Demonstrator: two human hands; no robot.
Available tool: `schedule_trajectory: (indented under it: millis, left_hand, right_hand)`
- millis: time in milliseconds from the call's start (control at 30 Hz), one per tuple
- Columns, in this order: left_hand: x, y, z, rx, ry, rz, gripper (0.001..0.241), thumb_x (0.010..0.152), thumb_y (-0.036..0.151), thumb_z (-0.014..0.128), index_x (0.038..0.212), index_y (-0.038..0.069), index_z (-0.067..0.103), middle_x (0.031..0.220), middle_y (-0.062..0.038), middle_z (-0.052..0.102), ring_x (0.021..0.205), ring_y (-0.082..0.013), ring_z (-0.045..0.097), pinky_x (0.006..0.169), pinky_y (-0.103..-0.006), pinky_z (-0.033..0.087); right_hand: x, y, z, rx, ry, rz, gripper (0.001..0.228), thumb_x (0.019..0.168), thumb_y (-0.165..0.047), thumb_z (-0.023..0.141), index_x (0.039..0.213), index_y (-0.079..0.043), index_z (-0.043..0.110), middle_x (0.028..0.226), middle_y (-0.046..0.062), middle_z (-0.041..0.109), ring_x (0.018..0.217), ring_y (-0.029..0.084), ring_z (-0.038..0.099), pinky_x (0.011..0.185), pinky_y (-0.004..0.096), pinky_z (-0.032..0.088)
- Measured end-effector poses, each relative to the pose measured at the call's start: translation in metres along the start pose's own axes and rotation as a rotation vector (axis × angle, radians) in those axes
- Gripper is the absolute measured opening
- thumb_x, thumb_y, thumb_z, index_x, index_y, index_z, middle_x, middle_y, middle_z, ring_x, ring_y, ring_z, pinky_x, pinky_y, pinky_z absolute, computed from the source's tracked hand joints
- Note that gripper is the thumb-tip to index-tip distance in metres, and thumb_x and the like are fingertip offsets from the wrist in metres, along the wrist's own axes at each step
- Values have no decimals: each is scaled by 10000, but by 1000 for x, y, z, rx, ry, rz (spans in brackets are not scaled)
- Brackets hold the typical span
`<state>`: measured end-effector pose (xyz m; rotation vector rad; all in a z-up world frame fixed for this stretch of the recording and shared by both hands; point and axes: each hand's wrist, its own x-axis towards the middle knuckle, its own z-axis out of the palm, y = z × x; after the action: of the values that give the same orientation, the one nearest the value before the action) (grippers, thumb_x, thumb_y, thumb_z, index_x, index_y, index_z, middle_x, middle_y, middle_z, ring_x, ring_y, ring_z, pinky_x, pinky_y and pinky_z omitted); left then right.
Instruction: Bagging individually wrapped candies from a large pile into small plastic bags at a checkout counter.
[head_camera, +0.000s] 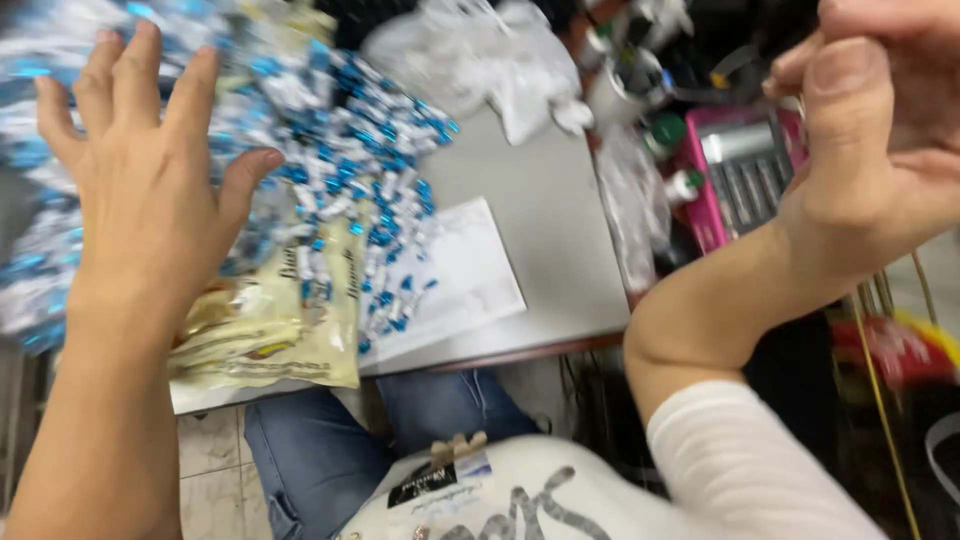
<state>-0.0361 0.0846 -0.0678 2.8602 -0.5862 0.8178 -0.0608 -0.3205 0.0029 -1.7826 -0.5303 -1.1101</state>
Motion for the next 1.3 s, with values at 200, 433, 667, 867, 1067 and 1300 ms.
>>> schedule_trajectory:
  millis: [200, 433, 667, 867, 1067, 1300]
  left_hand:
    - [51, 81, 19, -375, -298, 253, 671, 913, 399, 756, 1444, 15, 613, 1519, -294, 546, 1381, -443, 504, 1108, -725, 237]
    - [68, 188, 106, -413, -467, 521, 648, 762, 445, 857, 1296, 120, 689, 1326, -219, 618, 1288, -431, 578, 1063, -748, 309]
    - [56, 250, 124, -463, -681, 659, 756, 749, 506, 856, 1373, 136, 643, 1479, -244, 492, 1435, -459, 419, 1127, -766, 225]
    - [53, 267, 125, -445, -631, 612, 729, 786, 564, 809, 1375, 162, 660, 1569, -295, 379, 1469, -482, 358, 1124, -747, 247]
    - [58, 275, 110, -473, -682, 641, 885, 715, 746, 767, 1417, 220, 647, 1667, -292, 201, 1534, -490, 231, 1175, -724, 178]
    - [59, 289, 124, -422, -674, 632, 996, 696, 839, 717, 1491, 257, 571, 1704, -241, 80, 1560, -473, 161, 1182, -732, 151]
  right_hand:
    - [-25, 7, -63, -239, -211, 76, 99, 1117, 49, 631, 1169, 133, 627, 1042, 276, 629, 836, 320, 633, 790, 402, 525]
    - [-112, 54, -76, -535, -760, 362, 346, 799, 79, 780, 1141, 71, 724, 1071, 288, 669, 979, 531, 637, 901, 597, 498]
    - [-169, 89, -69, -599, -564, 252, 146, 891, 99, 734, 1023, 42, 760, 1112, 198, 667, 969, 389, 635, 852, 475, 526]
    - [-178, 110, -75, -514, -341, 397, 199, 897, 66, 784, 976, -116, 801, 877, 43, 756, 846, 264, 730, 784, 355, 564]
    - [-188, 118, -80, -374, -224, 627, 138, 948, 40, 738, 1032, -57, 790, 755, 58, 693, 750, 126, 660, 729, 306, 551]
    - [-201, 127, -96, -301, -142, 797, 91, 929, 13, 756, 969, -64, 779, 705, 11, 663, 748, 64, 594, 715, 252, 507]
